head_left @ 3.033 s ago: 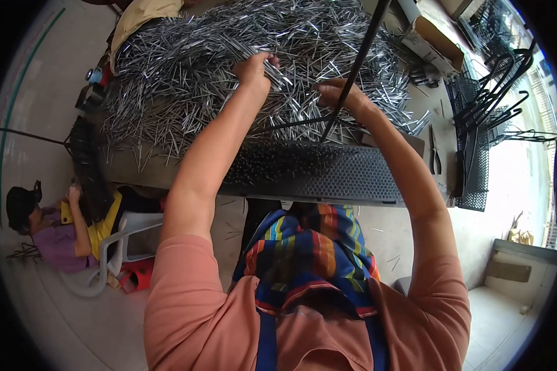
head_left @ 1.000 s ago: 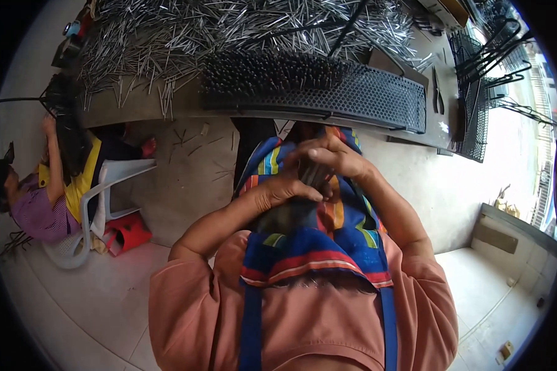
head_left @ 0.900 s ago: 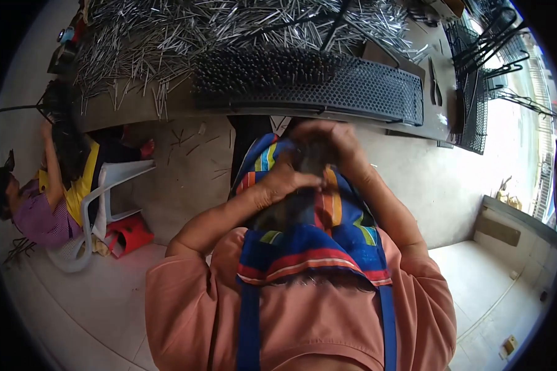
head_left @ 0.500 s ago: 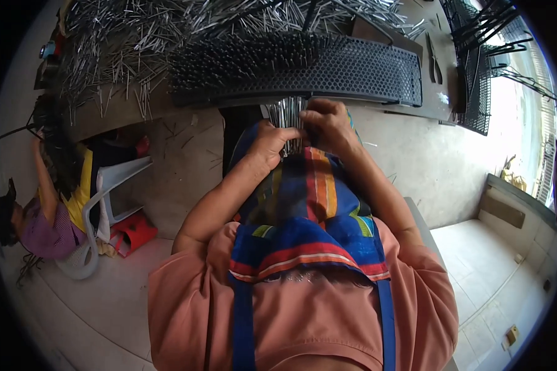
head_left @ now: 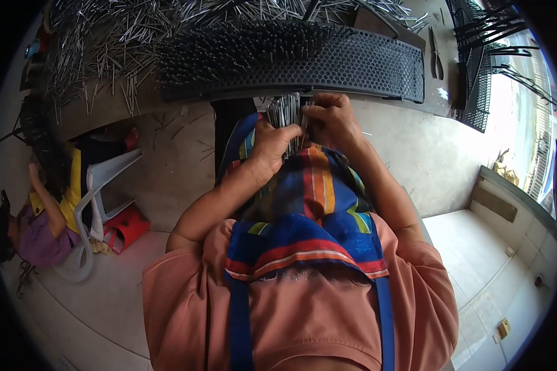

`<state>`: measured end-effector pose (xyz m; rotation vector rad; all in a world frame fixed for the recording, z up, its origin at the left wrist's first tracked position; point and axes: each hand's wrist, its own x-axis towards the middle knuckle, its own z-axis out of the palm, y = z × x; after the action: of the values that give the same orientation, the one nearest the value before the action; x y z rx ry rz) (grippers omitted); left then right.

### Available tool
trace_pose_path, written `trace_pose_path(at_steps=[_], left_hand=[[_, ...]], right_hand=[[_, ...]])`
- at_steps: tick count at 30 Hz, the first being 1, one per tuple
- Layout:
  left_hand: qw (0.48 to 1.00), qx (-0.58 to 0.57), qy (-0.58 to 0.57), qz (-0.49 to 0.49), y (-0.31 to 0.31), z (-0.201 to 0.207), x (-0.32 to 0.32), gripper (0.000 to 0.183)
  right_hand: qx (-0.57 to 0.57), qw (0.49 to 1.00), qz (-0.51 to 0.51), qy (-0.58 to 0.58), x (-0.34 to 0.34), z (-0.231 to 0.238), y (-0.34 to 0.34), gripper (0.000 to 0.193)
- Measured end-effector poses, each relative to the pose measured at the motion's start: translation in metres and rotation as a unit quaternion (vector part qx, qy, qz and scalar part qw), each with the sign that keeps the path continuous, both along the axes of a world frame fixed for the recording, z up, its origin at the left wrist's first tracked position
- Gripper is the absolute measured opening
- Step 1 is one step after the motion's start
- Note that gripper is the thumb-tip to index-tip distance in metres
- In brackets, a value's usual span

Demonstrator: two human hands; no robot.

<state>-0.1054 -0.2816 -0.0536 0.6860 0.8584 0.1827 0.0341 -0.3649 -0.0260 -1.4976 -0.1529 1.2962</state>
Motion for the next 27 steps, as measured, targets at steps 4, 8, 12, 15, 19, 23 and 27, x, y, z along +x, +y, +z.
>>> trace_pose_path(at_steps=[4, 8, 12, 15, 19, 23, 27], left_hand=[[1.0, -0.004, -0.018, 0.0, -0.001, 0.008, -0.007, 0.024], [0.999, -0.042, 0.007, -0.006, 0.003, -0.001, -0.016, 0.025], [0.995, -0.094, 0.037, -0.022, 0.007, 0.001, -0.021, 0.025], [0.999, -0.036, -0.03, 0.021, 0.008, 0.007, -0.02, 0.024], [0.997, -0.068, 0.0, 0.038, 0.019, 0.017, -0.019, 0.015], [0.997, -0.066, -0.008, 0.033, 0.029, 0.021, -0.018, 0.013], [0.997, -0.069, -0.013, 0.041, 0.03, 0.022, -0.016, 0.012]], right_hand=[[-0.027, 0.995, 0.002, -0.098, 0.001, 0.001, -0.003, 0.012], [0.049, 0.974, -0.078, -0.209, 0.011, 0.016, 0.0, 0.006], [0.151, 0.911, -0.168, -0.346, 0.023, 0.023, 0.021, 0.006], [0.185, 0.899, -0.158, -0.364, 0.022, 0.015, 0.042, 0.004], [0.25, 0.839, -0.108, -0.47, 0.023, -0.006, 0.059, 0.009], [0.222, 0.832, -0.093, -0.499, 0.021, -0.006, 0.062, 0.011], [0.206, 0.85, -0.086, -0.476, 0.019, -0.005, 0.063, 0.012]])
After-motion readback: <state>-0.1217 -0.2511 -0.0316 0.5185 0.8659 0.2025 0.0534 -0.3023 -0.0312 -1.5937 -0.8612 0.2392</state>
